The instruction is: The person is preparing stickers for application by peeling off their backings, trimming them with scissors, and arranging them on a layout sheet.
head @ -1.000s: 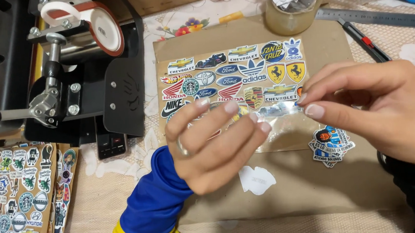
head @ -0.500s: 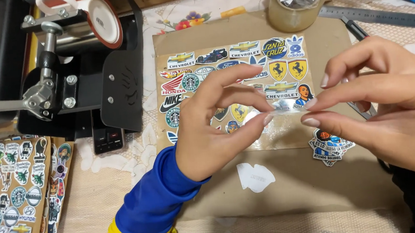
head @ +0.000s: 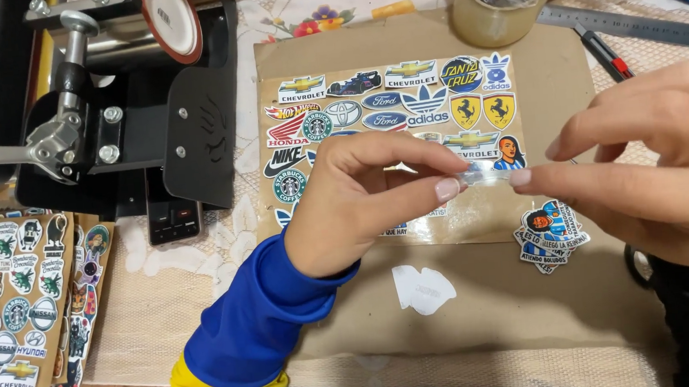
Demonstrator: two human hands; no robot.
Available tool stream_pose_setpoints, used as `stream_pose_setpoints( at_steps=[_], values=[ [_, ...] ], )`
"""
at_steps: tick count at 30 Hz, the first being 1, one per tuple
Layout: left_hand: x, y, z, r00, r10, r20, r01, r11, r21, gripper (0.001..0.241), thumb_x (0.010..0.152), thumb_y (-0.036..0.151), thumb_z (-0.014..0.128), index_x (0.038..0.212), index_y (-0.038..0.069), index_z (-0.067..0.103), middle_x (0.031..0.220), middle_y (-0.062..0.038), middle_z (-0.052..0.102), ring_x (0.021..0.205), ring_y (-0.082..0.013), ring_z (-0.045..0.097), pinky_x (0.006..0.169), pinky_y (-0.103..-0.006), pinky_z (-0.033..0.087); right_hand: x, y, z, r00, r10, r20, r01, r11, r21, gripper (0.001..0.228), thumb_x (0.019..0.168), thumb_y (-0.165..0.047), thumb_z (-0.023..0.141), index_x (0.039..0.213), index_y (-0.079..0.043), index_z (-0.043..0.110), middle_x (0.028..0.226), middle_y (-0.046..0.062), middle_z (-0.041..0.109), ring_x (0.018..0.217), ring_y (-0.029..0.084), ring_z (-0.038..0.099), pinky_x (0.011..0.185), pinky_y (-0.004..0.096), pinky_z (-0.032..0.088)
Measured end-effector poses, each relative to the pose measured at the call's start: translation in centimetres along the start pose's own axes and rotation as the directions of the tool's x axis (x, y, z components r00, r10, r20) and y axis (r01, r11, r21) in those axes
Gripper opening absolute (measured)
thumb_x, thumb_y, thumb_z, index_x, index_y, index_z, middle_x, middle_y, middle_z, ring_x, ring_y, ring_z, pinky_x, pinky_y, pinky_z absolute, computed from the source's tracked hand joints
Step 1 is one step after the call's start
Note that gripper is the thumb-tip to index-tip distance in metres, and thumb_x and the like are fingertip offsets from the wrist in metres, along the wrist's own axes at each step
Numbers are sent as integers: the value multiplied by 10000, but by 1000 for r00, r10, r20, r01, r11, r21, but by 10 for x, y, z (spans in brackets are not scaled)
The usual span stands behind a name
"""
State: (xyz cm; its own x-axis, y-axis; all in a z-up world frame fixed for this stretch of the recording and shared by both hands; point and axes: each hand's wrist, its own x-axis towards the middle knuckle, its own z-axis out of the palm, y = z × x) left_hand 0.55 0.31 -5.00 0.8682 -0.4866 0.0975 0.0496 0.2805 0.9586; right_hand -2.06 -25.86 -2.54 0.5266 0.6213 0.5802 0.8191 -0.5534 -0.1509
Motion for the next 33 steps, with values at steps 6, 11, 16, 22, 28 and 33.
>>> stream_pose_setpoints(
  at_steps=[6,11,16,22,28,33],
  values=[
    [3,1,-7,995,-54,83,61,995,-84,174,869,72,767,1039,35,757,977,-120,767,932,-174,744,872,-247,615,9,18,-3,947,-321,-11,319,945,-76,192,952,-148,758,1125,-64,757,1004,123,610,811,262,605,800,393,514],
    [2,-2,-8,988,-84,128,100,987,-125,195,908,102,740,1084,18,741,1007,-153,762,964,-210,752,904,-281,633,2,18,-3,948,-316,-35,311,945,-97,229,946,-157,852,1118,-46,748,975,115,594,801,257,624,775,394,557],
    [0,-1,-2,998,-7,56,8,999,-34,196,942,142,703,1083,11,735,974,-172,763,896,-202,745,874,-286,647,14,1,1,994,-108,-11,108,988,111,230,887,-100,775,1077,-8,685,727,101,529,501,219,489,481,349,369],
    [-1,0,5,982,188,4,-184,952,244,267,838,64,808,1091,69,724,1037,-129,764,932,-161,753,928,-243,658,5,-10,11,936,347,-60,-320,910,262,195,851,-13,849,1000,-32,725,986,146,628,769,178,625,706,268,487],
    [-1,-3,7,941,334,-46,-283,856,432,123,887,81,778,1006,69,748,940,-107,778,843,-120,727,778,-206,587,9,-17,16,897,440,-34,-410,860,304,176,849,3,843,989,-37,744,954,147,627,720,162,578,633,243,436],
    [0,-5,5,945,315,-90,-253,876,411,232,845,84,818,1057,82,723,1034,-93,765,843,-131,753,820,-219,661,7,-11,17,906,420,-52,-390,877,282,79,912,-7,769,966,15,715,923,169,683,755,209,603,759,305,513]
  ],
)
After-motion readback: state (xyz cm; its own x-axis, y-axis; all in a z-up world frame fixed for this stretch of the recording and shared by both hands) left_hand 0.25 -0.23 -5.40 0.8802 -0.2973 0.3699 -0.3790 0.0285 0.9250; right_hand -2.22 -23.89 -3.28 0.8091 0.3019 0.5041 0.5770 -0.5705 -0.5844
